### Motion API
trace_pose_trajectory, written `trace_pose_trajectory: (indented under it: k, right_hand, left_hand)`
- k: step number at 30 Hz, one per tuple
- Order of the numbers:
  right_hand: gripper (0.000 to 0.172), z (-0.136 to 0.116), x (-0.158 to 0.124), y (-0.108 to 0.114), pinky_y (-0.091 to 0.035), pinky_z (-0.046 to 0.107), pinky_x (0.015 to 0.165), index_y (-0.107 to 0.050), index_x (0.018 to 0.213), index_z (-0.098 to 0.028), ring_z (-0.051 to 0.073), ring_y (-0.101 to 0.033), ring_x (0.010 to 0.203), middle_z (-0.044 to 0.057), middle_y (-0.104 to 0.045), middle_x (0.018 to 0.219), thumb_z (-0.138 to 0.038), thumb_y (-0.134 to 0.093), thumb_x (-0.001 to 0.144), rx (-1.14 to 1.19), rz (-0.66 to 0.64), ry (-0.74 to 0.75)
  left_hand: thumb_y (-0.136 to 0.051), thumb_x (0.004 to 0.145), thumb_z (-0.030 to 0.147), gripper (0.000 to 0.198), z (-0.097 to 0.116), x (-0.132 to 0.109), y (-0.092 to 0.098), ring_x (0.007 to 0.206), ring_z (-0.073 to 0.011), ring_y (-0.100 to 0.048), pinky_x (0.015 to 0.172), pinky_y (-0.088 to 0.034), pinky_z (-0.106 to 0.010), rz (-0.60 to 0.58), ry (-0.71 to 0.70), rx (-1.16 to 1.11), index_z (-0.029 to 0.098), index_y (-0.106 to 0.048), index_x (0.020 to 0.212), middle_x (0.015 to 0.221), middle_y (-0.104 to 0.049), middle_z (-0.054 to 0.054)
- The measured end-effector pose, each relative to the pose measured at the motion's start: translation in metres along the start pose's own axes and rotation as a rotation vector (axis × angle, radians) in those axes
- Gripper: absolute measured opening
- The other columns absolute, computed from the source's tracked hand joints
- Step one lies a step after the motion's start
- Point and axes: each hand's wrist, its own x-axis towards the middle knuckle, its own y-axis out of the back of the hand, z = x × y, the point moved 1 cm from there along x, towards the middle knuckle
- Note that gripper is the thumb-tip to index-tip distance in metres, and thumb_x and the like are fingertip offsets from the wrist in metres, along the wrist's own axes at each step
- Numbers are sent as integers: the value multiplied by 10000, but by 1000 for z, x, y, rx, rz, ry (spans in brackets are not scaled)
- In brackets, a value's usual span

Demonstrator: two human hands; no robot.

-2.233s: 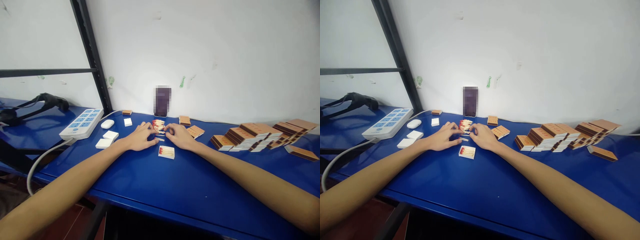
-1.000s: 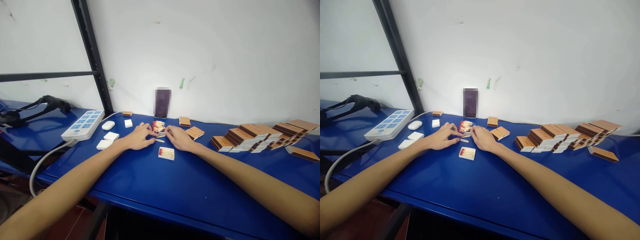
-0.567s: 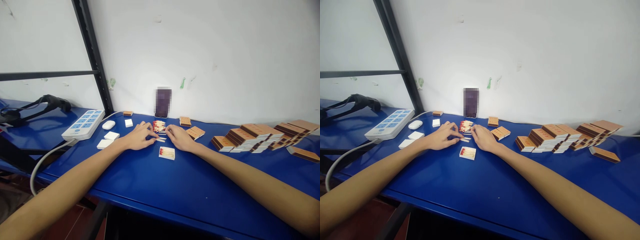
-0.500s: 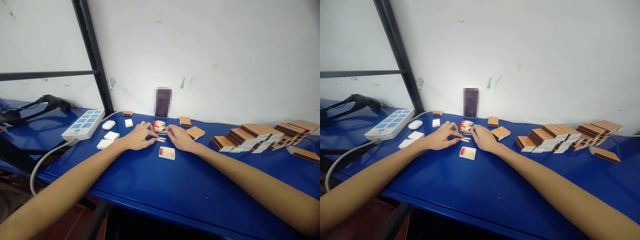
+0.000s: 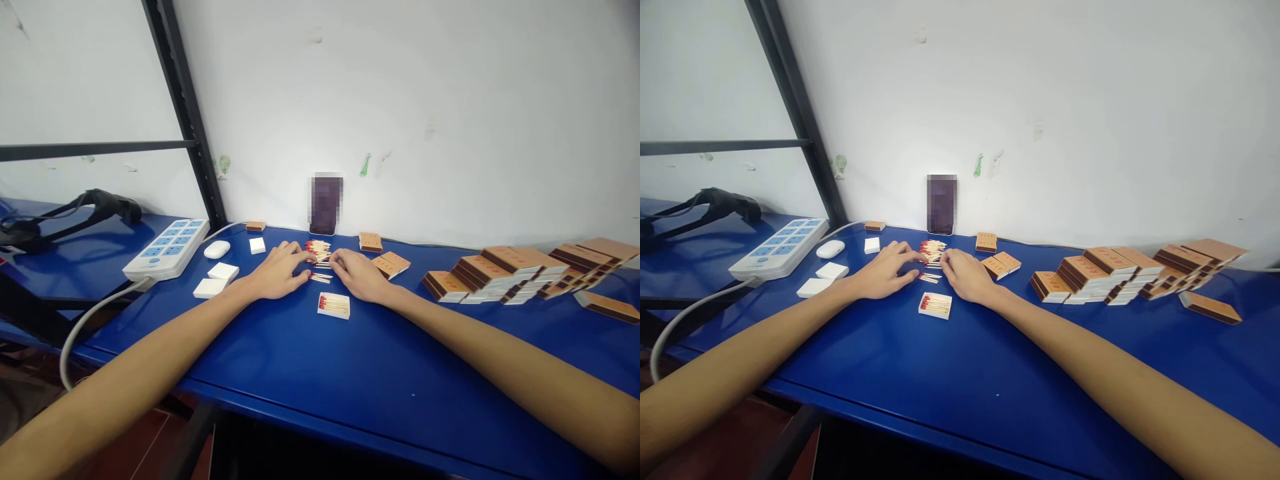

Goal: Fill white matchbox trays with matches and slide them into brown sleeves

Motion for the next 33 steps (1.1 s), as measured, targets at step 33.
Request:
trace_pose_trajectory:
  k: [33]
  right_hand:
    - [109,-6,-1,7,-327,261,619,-632,797,-180,128,-450,616,-30,-463,629,-210,-543,853,111,54,76]
  left_hand:
    - [-402,934,428,356,1,-1,0,936,-235,-451,845,-373,-409,-40,-11,-3,277,-605,1183,1024,-504,-68]
